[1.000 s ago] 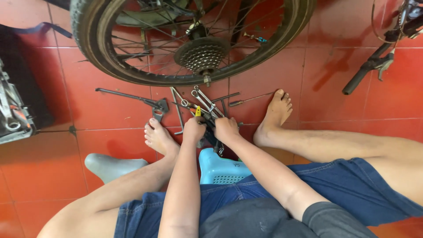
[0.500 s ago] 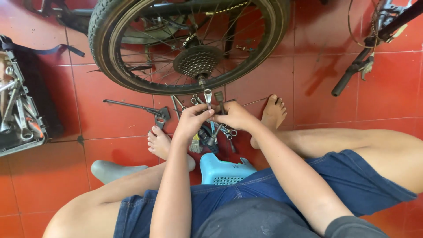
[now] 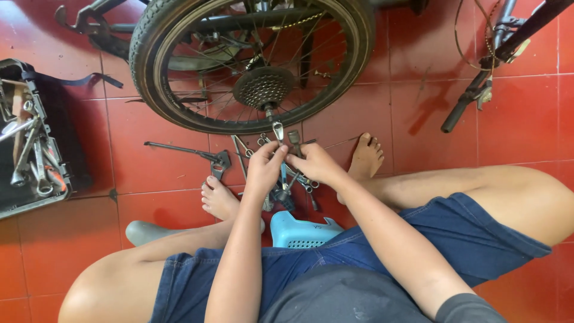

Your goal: Repairing or adjusting the rear hub and cassette of a bicycle wheel using various hand tools like wrenches and screwdrivers.

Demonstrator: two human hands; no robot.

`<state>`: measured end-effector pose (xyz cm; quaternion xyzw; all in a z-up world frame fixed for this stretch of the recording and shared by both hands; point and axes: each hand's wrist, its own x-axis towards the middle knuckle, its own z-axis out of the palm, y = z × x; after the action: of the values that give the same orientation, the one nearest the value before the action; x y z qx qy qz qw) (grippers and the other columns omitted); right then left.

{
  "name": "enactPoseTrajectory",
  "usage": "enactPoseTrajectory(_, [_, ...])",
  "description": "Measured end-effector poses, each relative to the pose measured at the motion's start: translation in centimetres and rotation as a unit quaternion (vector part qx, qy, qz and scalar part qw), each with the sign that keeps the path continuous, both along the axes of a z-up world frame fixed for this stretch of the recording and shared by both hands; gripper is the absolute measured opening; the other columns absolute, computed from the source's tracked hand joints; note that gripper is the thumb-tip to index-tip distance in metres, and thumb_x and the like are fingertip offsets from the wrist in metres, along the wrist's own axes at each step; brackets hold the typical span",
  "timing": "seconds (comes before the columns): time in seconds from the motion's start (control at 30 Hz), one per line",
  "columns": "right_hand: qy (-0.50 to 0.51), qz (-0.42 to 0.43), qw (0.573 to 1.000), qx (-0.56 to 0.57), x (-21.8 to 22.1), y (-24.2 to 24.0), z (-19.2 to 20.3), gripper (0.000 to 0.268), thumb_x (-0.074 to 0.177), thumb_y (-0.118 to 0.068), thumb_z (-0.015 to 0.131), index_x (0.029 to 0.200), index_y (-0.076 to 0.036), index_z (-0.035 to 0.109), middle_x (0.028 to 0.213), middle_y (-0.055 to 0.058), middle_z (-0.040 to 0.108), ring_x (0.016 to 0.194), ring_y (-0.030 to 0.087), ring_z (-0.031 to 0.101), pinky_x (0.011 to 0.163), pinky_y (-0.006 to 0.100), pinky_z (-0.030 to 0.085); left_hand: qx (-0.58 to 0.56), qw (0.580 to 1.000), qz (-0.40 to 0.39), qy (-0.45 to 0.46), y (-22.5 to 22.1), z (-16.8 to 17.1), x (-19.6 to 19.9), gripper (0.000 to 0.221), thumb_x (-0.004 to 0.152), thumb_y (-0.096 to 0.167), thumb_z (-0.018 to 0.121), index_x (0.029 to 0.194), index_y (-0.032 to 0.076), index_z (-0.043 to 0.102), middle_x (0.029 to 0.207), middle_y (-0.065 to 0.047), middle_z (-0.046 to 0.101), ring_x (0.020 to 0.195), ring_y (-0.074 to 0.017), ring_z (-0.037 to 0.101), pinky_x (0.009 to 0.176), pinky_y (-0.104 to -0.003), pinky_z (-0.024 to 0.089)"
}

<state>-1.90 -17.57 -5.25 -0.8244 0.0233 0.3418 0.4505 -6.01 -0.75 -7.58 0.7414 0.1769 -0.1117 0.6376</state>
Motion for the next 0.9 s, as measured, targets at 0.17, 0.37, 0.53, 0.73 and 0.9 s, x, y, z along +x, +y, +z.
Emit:
enactPoseTrajectory(0.17, [0.006, -0.061, 0.998, -0.023, 0.3, 2.1, -2.1, 0.022, 0.088, -0.043, 0.073, 0.089, -0.023, 0.082, 0.082, 0.002, 0.078, 0.09, 0.021, 0.075, 0.077, 0.035, 0.056, 0.009, 1.0, 0.013, -0.014, 0.7, -2.2, 1.0, 0.019, 0.101, 0.026, 0.066, 0.111, 0.014, 0.077, 0.097, -0.004, 0.078, 0.103, -0.0156, 0.071, 0.092, -0.038, 0.054])
enactPoseTrajectory(0.37, [0.004, -0.086, 0.996, 0.001, 0.8, 2.6, -1.2, 0.023, 0.089, -0.037, 0.071, 0.094, -0.017, 0.081, 0.085, 0.008, 0.078, 0.095, 0.026, 0.075, 0.082, 0.039, 0.056, 0.039, 0.997, -0.009, -0.063, 1.2, -1.4, 2.1, 0.021, 0.104, 0.026, 0.063, 0.097, 0.009, 0.074, 0.088, -0.012, 0.072, 0.098, -0.026, 0.071, 0.089, -0.043, 0.053])
enactPoseTrajectory(0.53, [0.002, -0.054, 0.998, 0.008, 1.9, 1.6, 3.2, 0.027, 0.089, -0.032, 0.071, 0.101, -0.01, 0.08, 0.089, 0.016, 0.078, 0.098, 0.032, 0.074, 0.085, 0.043, 0.055, 0.097, 0.989, -0.044, -0.101, 2.3, -0.2, 1.8, 0.03, 0.107, 0.03, 0.059, 0.094, 0.006, 0.07, 0.088, -0.02, 0.066, 0.099, -0.0414, 0.067, 0.088, -0.047, 0.052])
enactPoseTrajectory(0.73, [-0.025, -0.017, 0.995, -0.091, 3.9, -2.4, 1.1, 0.028, 0.091, -0.028, 0.067, 0.107, -0.007, 0.076, 0.079, 0.013, 0.077, 0.091, 0.029, 0.076, 0.081, 0.042, 0.056, 0.127, 0.971, -0.164, 0.119, 3.2, -0.5, 0.6, 0.04, 0.1, 0.048, 0.057, 0.111, 0.014, 0.074, 0.108, -0.019, 0.074, 0.118, -0.0436, 0.062, 0.1, -0.056, 0.049])
enactPoseTrajectory(0.9, [0.056, 0.038, 0.983, -0.172, 1.9, -4.4, -6.5, 0.032, 0.093, -0.031, 0.068, 0.116, -0.008, 0.072, 0.106, 0.015, 0.077, 0.114, 0.034, 0.07, 0.093, 0.047, 0.055, 0.116, 0.954, -0.152, 0.229, 1.2, -7.9, -1.5, 0.049, 0.099, 0.05, 0.053, 0.118, 0.008, 0.071, 0.112, -0.024, 0.073, 0.121, -0.0427, 0.063, 0.105, -0.056, 0.048])
